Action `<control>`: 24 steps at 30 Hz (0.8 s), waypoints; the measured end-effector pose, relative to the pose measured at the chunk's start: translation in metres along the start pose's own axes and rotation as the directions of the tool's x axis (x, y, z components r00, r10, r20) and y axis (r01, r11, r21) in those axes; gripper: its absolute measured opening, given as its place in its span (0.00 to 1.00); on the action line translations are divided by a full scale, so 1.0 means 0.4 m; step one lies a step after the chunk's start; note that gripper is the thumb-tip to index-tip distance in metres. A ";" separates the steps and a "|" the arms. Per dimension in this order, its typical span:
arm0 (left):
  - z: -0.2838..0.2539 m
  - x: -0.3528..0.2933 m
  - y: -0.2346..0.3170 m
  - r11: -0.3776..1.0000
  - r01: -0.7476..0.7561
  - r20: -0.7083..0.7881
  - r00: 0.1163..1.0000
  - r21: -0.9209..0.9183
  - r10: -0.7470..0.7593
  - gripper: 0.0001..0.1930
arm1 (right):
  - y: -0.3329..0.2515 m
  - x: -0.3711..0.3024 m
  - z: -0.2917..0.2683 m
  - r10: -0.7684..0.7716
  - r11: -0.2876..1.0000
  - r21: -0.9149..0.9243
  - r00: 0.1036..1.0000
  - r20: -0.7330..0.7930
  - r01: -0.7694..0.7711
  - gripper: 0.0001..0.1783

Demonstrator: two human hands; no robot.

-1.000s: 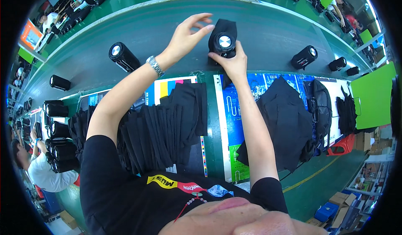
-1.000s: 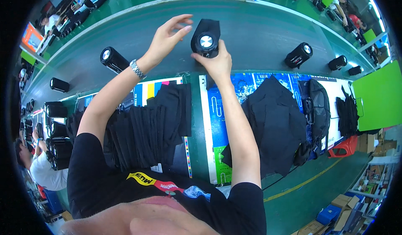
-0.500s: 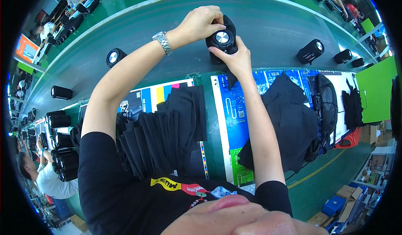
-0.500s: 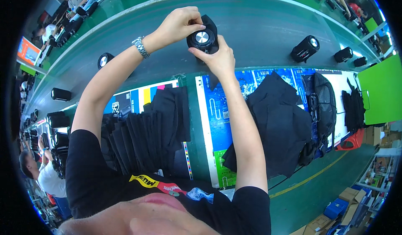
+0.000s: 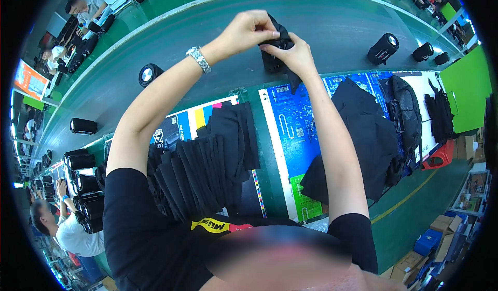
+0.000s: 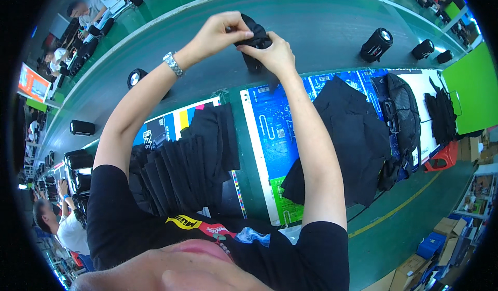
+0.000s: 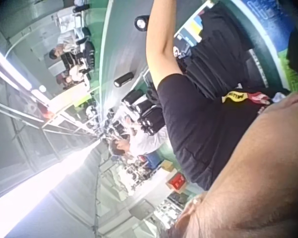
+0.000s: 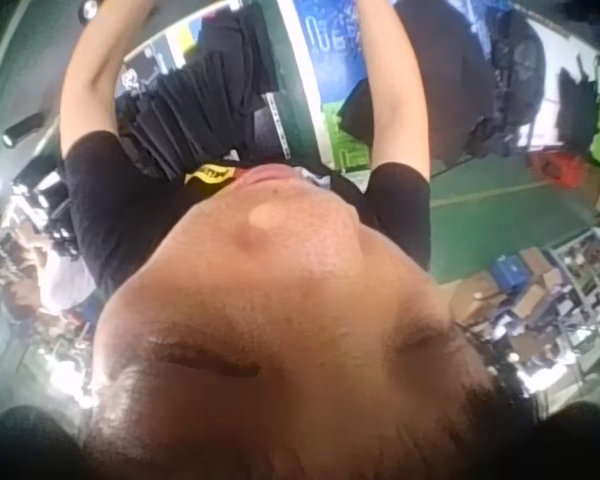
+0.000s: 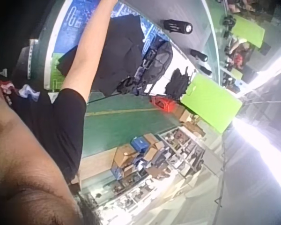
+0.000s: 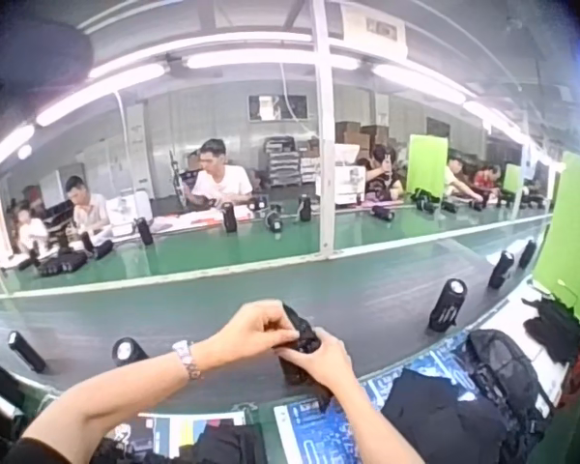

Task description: The person places black fabric components onto a series of cylindrical electronic housings by hand, fitting the fabric over the top and sides of each unit on the assembly line.

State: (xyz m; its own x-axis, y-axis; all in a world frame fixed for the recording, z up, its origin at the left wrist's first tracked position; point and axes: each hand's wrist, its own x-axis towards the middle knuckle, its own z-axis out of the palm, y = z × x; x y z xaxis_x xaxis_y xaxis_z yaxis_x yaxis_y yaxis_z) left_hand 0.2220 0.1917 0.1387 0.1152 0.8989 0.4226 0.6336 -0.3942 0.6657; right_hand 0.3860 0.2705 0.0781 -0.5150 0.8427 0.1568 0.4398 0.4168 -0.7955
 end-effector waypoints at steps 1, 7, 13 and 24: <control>0.009 -0.009 -0.002 0.984 -0.071 0.000 0.997 0.161 0.072 0.09 | -0.011 -0.003 -0.007 0.026 0.999 -0.021 1.000 0.013 -0.025 0.42; -0.002 -0.010 -0.006 0.990 0.004 -0.161 0.987 0.140 0.019 0.10 | -0.007 0.006 -0.119 -0.079 0.968 -0.219 0.975 0.208 0.125 0.51; 0.031 0.041 -0.019 0.782 0.132 -0.303 0.872 -0.610 -0.383 0.19 | 0.051 0.072 -0.230 0.029 0.988 -0.149 0.929 0.370 0.029 0.18; 0.259 0.078 -0.094 0.435 -0.018 -0.274 0.800 -0.900 -0.534 0.29 | 0.050 0.115 0.032 0.230 0.613 0.784 0.929 -0.290 0.093 0.19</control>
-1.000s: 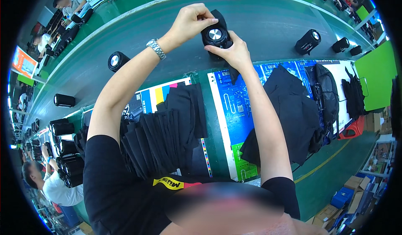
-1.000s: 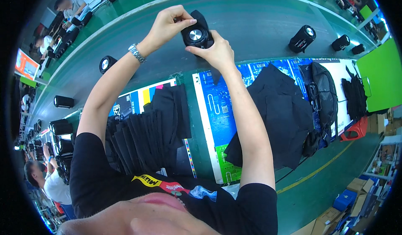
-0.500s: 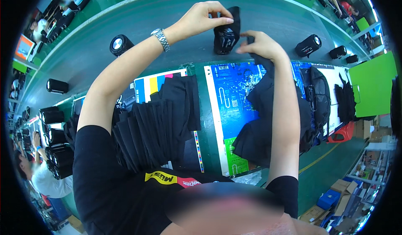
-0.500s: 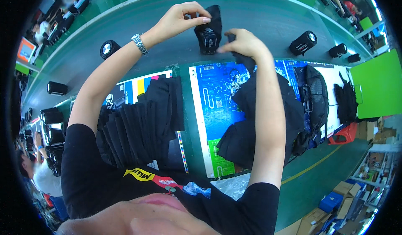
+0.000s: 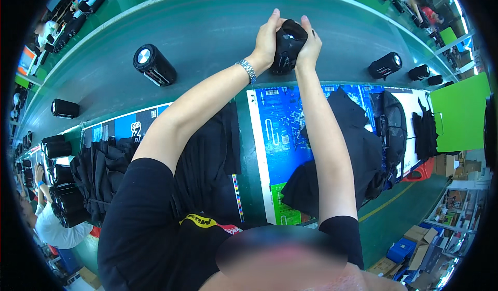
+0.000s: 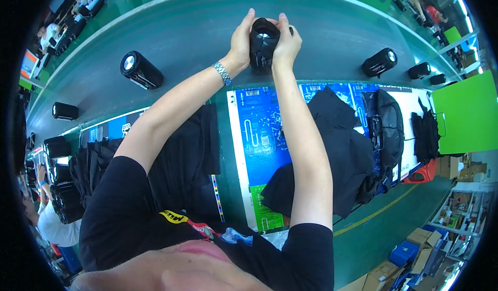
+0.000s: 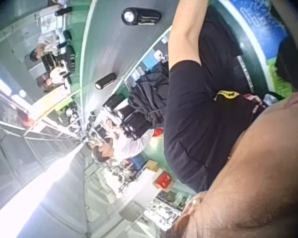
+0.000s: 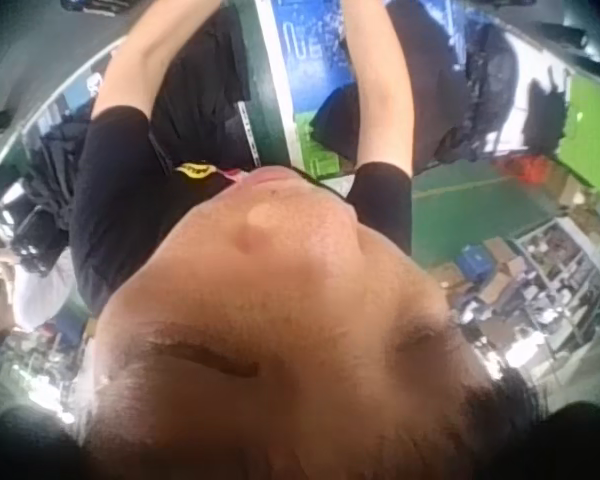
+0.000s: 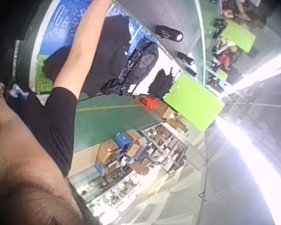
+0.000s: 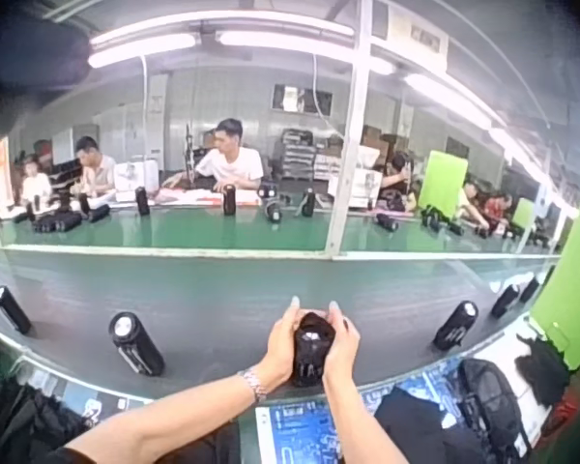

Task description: The person places black fabric components onto a series of cylindrical electronic housings by hand, fitting the fabric over the top and sides of each unit on the assembly line.

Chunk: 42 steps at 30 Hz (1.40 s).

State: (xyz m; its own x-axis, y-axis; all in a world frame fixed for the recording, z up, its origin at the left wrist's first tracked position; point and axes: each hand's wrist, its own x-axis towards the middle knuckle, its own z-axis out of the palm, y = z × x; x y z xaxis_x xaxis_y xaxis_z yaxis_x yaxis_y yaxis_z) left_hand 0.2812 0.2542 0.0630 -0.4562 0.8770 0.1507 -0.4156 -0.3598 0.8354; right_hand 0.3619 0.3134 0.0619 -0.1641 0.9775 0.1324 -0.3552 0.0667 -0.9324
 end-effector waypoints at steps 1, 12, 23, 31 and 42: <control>-0.002 -0.001 -0.017 1.000 0.015 0.000 1.000 0.002 -0.015 0.29 | 0.019 0.003 -0.018 0.010 1.000 -0.002 1.000 -0.011 -0.010 0.19; 0.009 0.008 -0.114 0.982 0.022 -0.151 0.988 0.187 0.006 0.27 | 0.092 0.063 -0.154 -0.183 0.817 -0.576 0.963 -0.196 0.038 0.18; -0.075 -0.301 0.266 0.808 0.019 0.174 0.973 0.589 -0.149 0.28 | -0.244 -0.234 -0.088 0.250 0.893 0.316 0.937 0.243 -0.320 0.08; -0.197 -0.530 0.325 0.902 0.238 -0.046 0.970 0.360 -0.237 0.16 | -0.088 -0.482 0.021 0.247 0.634 0.591 0.855 0.457 -0.499 0.13; -0.260 -0.562 0.309 0.972 0.015 -0.256 0.965 0.236 0.048 0.15 | -0.122 -0.619 0.076 0.350 0.920 0.009 0.833 0.429 -0.391 0.10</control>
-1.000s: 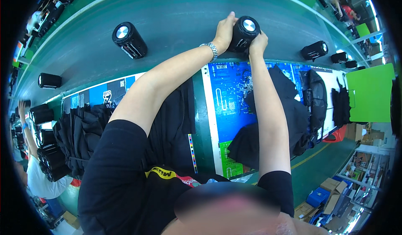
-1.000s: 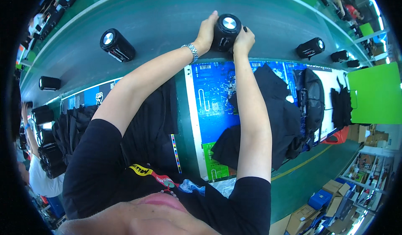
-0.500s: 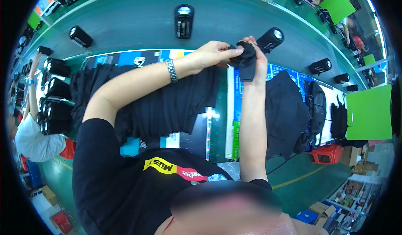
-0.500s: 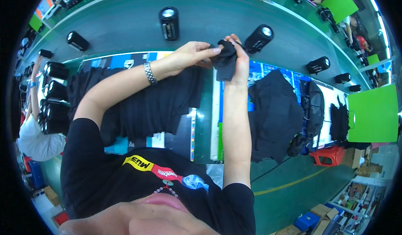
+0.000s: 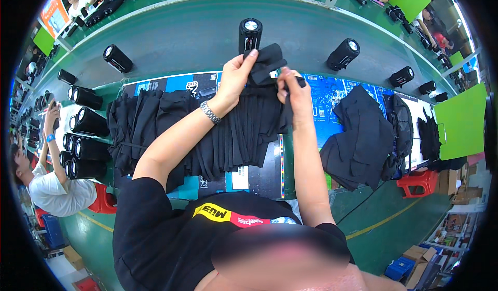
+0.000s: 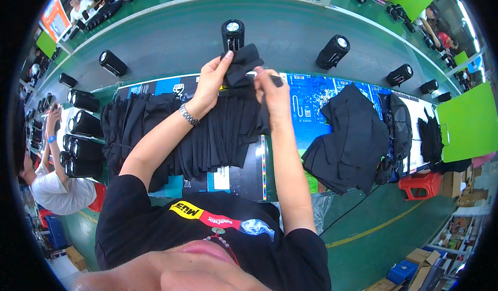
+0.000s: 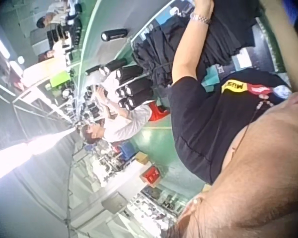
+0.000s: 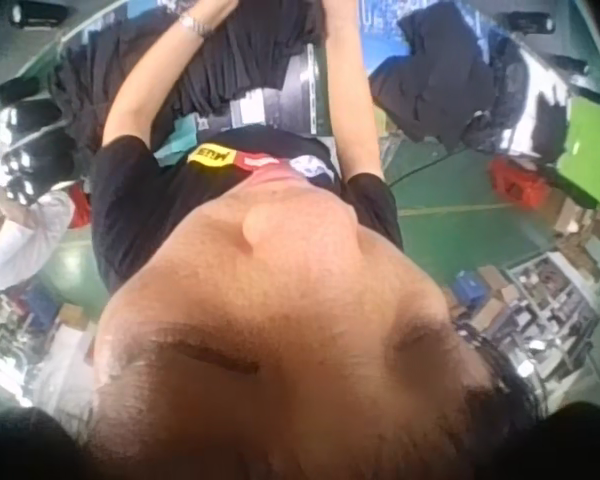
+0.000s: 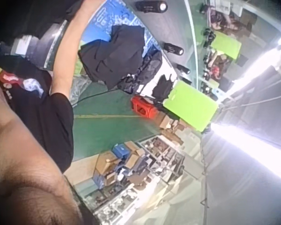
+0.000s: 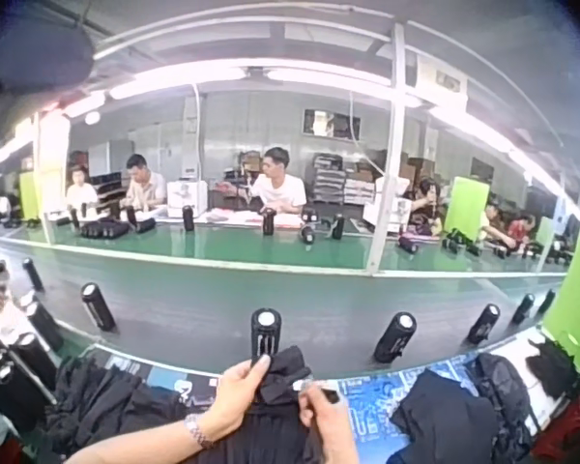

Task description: The person places black fabric components onto a series of cylindrical electronic housings by hand, fitting the fabric over the top and sides of each unit on the assembly line.

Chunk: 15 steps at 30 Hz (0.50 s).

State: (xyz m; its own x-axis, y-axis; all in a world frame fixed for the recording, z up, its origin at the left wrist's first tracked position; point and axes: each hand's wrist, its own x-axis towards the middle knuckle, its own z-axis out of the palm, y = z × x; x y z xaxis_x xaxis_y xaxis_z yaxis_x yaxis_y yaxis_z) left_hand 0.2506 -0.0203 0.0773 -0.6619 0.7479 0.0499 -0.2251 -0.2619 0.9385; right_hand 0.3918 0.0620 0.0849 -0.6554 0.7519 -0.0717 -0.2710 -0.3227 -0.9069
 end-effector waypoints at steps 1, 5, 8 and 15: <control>0.032 -0.024 0.023 1.000 -0.012 0.022 1.000 0.018 0.012 0.13 | -0.007 -0.017 0.011 -0.045 0.991 -0.129 0.999 -0.005 0.044 0.10; 0.014 -0.042 0.022 0.764 -0.378 0.262 0.924 0.523 0.278 0.12 | 0.012 -0.024 0.030 -0.143 0.960 -0.254 0.986 -0.082 0.118 0.08; 0.015 -0.063 0.024 0.562 -0.664 0.468 0.747 0.493 0.472 0.14 | 0.054 -0.005 -0.018 -0.102 0.989 -0.119 0.987 -0.127 0.087 0.07; 0.025 -0.068 0.018 0.993 -0.074 0.356 0.934 0.088 0.038 0.09 | 0.047 -0.003 -0.037 -0.136 0.971 0.198 0.991 -0.012 0.136 0.12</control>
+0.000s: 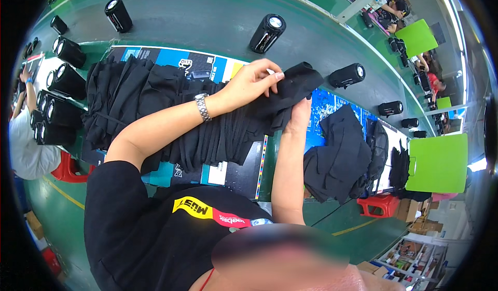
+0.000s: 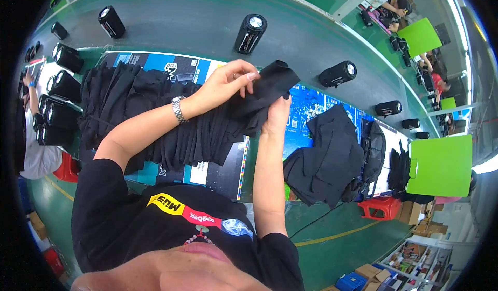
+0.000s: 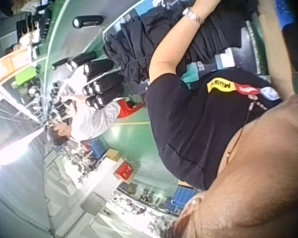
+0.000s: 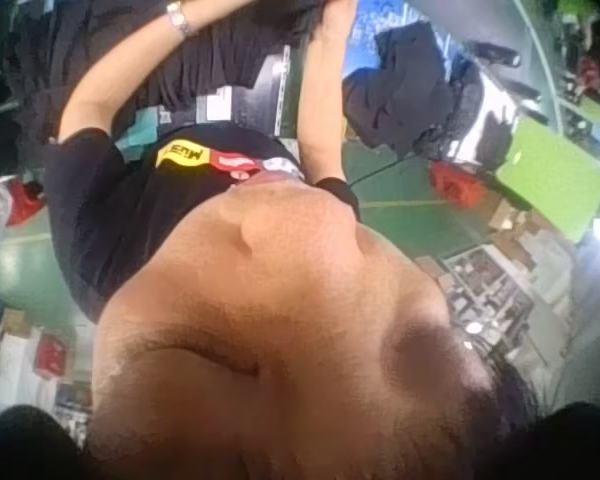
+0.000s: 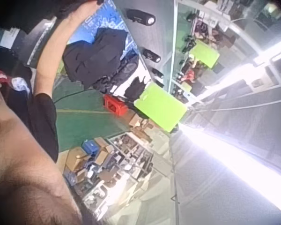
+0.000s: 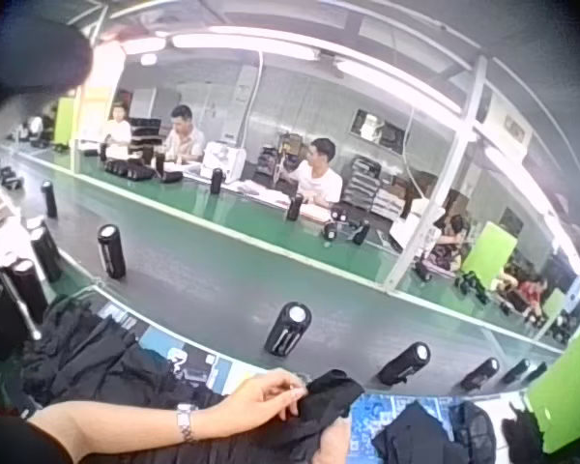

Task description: The person places black fabric components onto a series of cylindrical electronic housings by hand, fitting the fabric over the top and sides of each unit on the assembly line.

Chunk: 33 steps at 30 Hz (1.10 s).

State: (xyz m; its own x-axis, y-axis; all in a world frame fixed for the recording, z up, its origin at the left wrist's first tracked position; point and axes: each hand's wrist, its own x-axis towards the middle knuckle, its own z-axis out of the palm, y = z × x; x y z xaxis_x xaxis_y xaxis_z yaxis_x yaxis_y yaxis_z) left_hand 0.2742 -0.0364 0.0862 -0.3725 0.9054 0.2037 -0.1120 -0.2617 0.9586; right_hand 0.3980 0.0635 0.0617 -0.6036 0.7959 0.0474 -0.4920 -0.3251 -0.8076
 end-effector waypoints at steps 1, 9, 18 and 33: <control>-0.001 0.002 0.010 0.998 -0.038 -0.057 0.998 0.059 0.041 0.11 | 0.004 -0.003 0.009 -0.011 1.000 -0.005 0.999 0.040 0.011 0.13; -0.055 0.032 0.005 0.982 -0.078 -0.078 0.993 0.171 0.092 0.12 | -0.024 -0.015 0.089 0.130 0.986 -0.106 0.990 0.046 -0.125 0.14; -0.039 0.039 0.064 0.993 -0.113 0.027 0.993 -0.040 0.114 0.05 | -0.121 -0.021 0.101 0.193 0.939 -0.318 0.966 0.174 -0.130 0.09; -0.004 0.089 0.150 0.836 0.259 0.206 0.962 -0.483 -0.179 0.20 | -0.200 0.038 0.096 0.210 0.977 -0.013 0.949 0.233 -0.213 0.11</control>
State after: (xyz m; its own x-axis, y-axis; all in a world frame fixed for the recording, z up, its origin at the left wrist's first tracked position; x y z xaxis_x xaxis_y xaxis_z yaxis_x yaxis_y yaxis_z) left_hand 0.2528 -0.0202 0.1507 -0.1484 0.9868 0.0654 -0.6356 -0.1458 0.7582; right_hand 0.4042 0.0819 0.1498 -0.8228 0.5683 0.0121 -0.3438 -0.4806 -0.8067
